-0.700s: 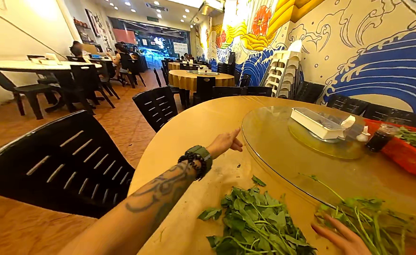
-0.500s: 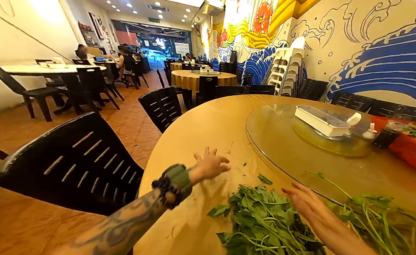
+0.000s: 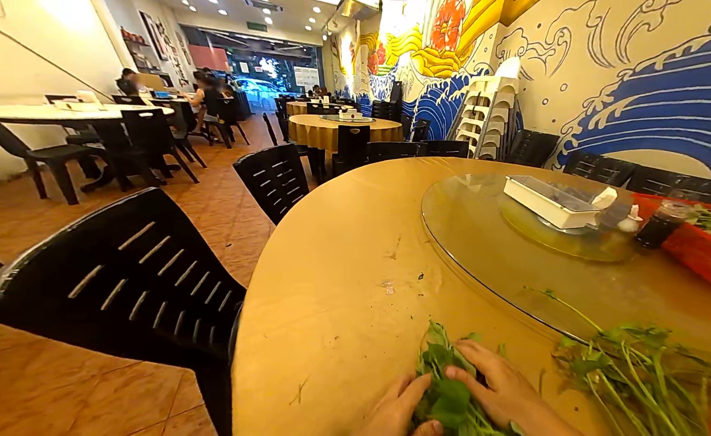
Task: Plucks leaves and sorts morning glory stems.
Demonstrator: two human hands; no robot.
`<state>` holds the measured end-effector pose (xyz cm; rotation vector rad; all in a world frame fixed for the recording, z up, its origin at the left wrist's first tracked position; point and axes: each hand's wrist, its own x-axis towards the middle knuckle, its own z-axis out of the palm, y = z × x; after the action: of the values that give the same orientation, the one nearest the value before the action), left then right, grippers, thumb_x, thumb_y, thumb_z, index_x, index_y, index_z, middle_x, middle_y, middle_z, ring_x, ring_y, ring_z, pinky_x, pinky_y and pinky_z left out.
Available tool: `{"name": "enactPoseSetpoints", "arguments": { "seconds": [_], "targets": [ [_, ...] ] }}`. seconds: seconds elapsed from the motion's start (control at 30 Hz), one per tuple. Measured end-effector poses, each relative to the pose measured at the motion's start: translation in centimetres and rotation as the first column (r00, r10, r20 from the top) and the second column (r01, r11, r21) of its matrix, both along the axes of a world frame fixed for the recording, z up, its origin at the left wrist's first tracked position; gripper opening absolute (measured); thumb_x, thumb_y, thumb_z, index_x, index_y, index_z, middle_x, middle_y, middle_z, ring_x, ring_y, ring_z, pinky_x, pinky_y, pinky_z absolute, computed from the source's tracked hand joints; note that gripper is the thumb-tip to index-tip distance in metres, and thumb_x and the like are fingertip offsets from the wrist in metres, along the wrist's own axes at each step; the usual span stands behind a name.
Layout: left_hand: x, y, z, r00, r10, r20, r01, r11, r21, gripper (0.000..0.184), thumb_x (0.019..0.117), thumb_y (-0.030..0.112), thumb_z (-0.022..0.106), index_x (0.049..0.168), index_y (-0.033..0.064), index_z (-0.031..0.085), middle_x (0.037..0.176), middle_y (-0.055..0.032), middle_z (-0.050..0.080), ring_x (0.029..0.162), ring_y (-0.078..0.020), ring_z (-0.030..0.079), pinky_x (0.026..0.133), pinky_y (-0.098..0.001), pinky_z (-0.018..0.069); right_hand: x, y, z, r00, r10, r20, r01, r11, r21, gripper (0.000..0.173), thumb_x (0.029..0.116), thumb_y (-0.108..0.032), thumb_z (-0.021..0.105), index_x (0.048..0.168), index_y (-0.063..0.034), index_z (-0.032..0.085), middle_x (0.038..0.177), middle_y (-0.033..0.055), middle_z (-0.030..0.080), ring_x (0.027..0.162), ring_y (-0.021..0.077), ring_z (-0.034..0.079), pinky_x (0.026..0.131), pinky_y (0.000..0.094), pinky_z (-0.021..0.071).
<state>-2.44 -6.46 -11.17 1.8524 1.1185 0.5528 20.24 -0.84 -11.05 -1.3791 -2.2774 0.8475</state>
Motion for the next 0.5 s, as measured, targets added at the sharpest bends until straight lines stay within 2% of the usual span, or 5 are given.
{"name": "enactPoseSetpoints", "arguments": {
  "seconds": [0.13,0.27,0.33,0.4,0.5],
  "targets": [
    [-0.2,-1.1,-0.3,0.977,0.107,0.184,-0.094,0.992,-0.079,0.072,0.0919,0.000,0.067,0.151,-0.0080,0.027,0.148,-0.0329,0.042,0.130,-0.0398,0.055,0.107,-0.0508,0.0494,-1.3,-4.1,-0.4,0.999,-0.025,-0.025,0.030,0.963,0.268,0.052,0.1015,-0.038,0.060,0.131,0.0048,0.064,0.123,0.0220,0.069,0.116,0.0402,0.065,0.102,0.0638,0.0444],
    [-0.7,-0.6,-0.5,0.970,0.117,0.212,-0.087,0.986,-0.145,0.100,0.0855,-0.005,0.070,0.162,0.0037,0.006,0.163,-0.0259,0.023,0.132,-0.0340,0.056,0.101,-0.0462,0.0544,-2.9,-5.4,-1.5,0.999,-0.032,-0.008,0.032,0.860,0.510,0.041,0.0939,-0.029,0.071,0.118,0.0039,0.067,0.106,0.0173,0.074,0.099,0.0360,0.072,0.093,0.0564,0.0526],
    [-1.1,-0.5,-0.6,0.989,-0.001,0.147,0.015,0.996,-0.091,0.088,0.0883,-0.004,0.069,0.160,-0.0021,0.017,0.160,-0.0256,0.032,0.138,-0.0305,0.051,0.110,-0.0437,0.0475,-3.1,-5.6,-2.0,1.000,0.017,-0.016,-0.005,0.832,0.554,0.032,0.0927,-0.027,0.072,0.108,0.0015,0.069,0.104,0.0171,0.073,0.098,0.0342,0.071,0.091,0.0520,0.0542],
    [-1.3,-0.3,-0.7,0.992,-0.088,0.088,0.090,0.996,-0.020,0.070,0.0875,-0.008,0.066,0.151,-0.0078,0.037,0.153,-0.0264,0.043,0.138,-0.0315,0.049,0.113,-0.0444,0.0436,-3.0,-6.0,-1.8,0.994,0.075,-0.084,-0.024,0.869,0.495,0.029,0.0916,-0.023,0.073,0.105,0.0018,0.068,0.114,0.0234,0.067,0.104,0.0364,0.069,0.091,0.0476,0.0561],
    [-1.0,-0.5,-0.4,0.994,-0.100,0.048,0.099,0.995,0.012,0.063,0.0868,-0.012,0.064,0.146,-0.0110,0.042,0.147,-0.0271,0.048,0.136,-0.0327,0.051,0.113,-0.0449,0.0432,-1.7,-5.4,-0.4,0.948,0.107,-0.299,-0.024,0.963,0.268,0.041,0.0920,-0.022,0.072,0.120,0.0058,0.063,0.121,0.0240,0.063,0.111,0.0311,0.064,0.094,0.0418,0.0547]
  ]
}}
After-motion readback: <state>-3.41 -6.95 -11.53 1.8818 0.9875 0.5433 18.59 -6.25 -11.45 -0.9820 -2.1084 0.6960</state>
